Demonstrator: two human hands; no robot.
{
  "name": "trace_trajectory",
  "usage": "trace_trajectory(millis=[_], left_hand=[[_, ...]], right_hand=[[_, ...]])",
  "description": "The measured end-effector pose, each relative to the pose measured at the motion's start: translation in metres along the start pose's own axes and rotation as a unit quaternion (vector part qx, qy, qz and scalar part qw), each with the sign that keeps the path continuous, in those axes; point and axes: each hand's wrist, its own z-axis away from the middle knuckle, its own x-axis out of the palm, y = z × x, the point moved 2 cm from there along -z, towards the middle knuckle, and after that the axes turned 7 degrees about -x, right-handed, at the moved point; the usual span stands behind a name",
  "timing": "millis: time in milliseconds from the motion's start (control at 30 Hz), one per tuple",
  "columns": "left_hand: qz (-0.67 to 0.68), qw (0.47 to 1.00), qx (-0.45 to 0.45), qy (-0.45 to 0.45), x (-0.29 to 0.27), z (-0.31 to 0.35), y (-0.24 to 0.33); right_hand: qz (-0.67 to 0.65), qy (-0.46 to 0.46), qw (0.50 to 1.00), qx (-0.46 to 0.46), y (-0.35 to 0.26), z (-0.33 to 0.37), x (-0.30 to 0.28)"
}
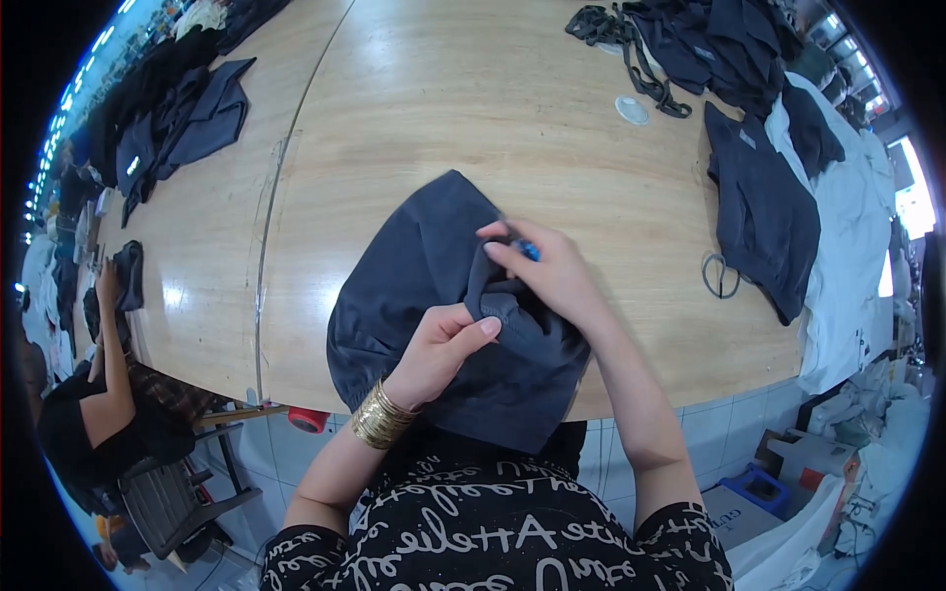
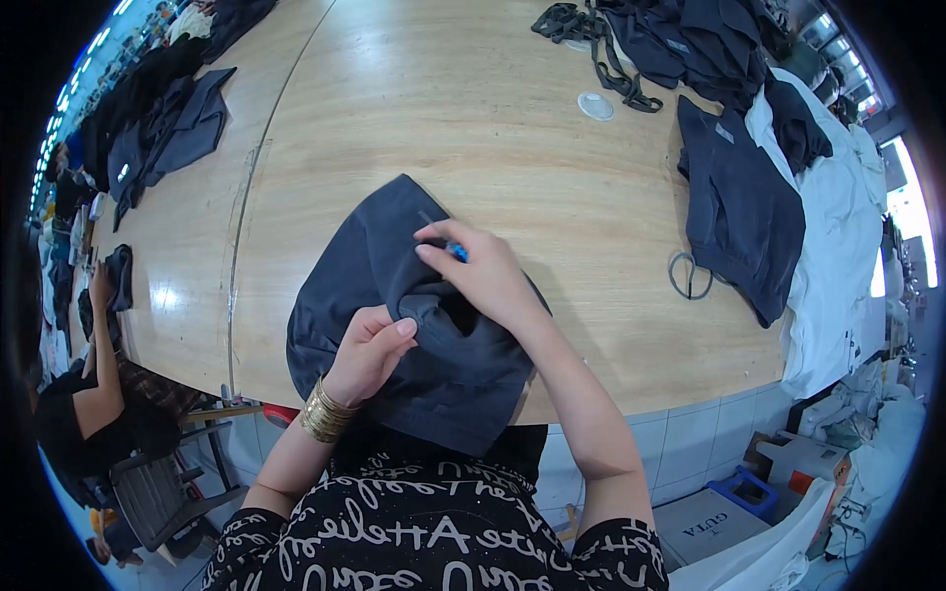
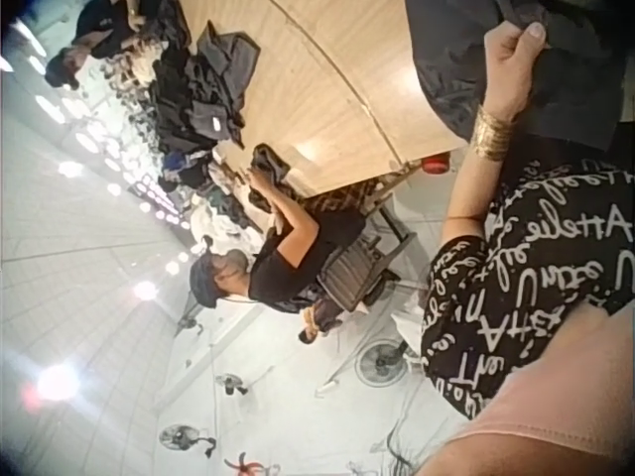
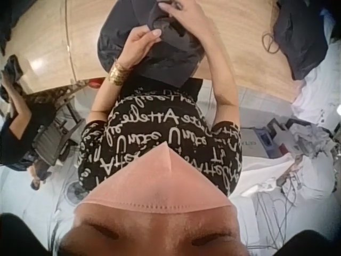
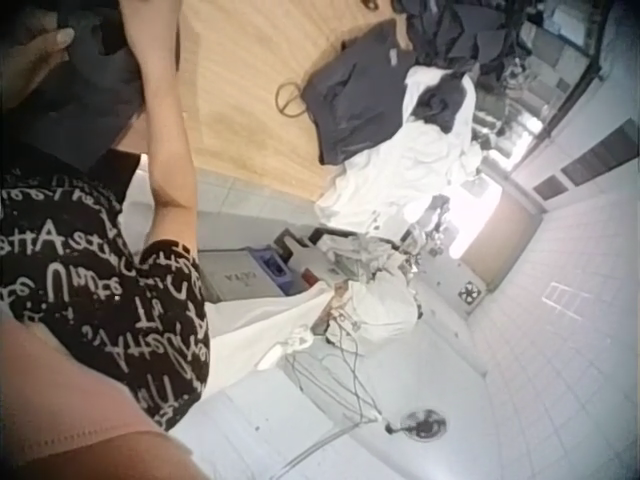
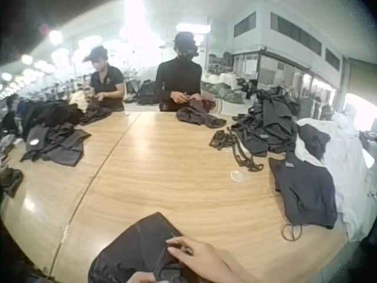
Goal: Use thread nippers to trim excess threads from a pair of manufactured shorts.
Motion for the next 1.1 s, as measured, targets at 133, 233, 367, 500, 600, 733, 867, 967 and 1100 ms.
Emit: trace_trajectory(millis=[133, 233, 367, 500, 600, 733, 867, 967, 1100], left_hand=[[0.006, 0.999, 0.038, 0.012, 0.004, -0.004, 0.007], [-0.008, 0.999, 0.038, 0.019, 0.014, -0.009, 0.011], [-0.05, 0.998, 0.04, 0.027, 0.013, -0.009, 0.01], [-0.096, 0.994, 0.052, 0.026, 0.016, -0.009, 0.009], [-0.127, 0.989, 0.073, 0.02, 0.019, -0.007, 0.012], [-0.17, 0.981, 0.088, 0.021, 0.017, -0.005, 0.012], [-0.178, 0.98, 0.088, 0.022, 0.015, -0.005, 0.012], [-0.175, 0.981, 0.085, 0.015, 0.015, -0.004, 0.012], [-0.165, 0.982, 0.088, 0.013, 0.016, -0.005, 0.01]], right_hand=[[0.071, 0.088, 0.993, 0.023, -0.037, 0.032, -0.025], [0.117, 0.154, 0.98, -0.054, -0.057, 0.061, -0.038], [0.167, 0.095, 0.978, -0.083, -0.07, 0.087, -0.035], [0.236, 0.086, 0.963, -0.097, -0.067, 0.096, -0.025], [0.298, 0.106, 0.939, -0.138, -0.065, 0.098, -0.02], [0.351, 0.111, 0.915, -0.163, -0.065, 0.096, -0.016], [0.353, 0.128, 0.911, -0.172, -0.064, 0.095, -0.016], [0.356, 0.124, 0.91, -0.171, -0.066, 0.095, -0.016], [0.368, 0.12, 0.905, -0.178, -0.066, 0.094, -0.016]])
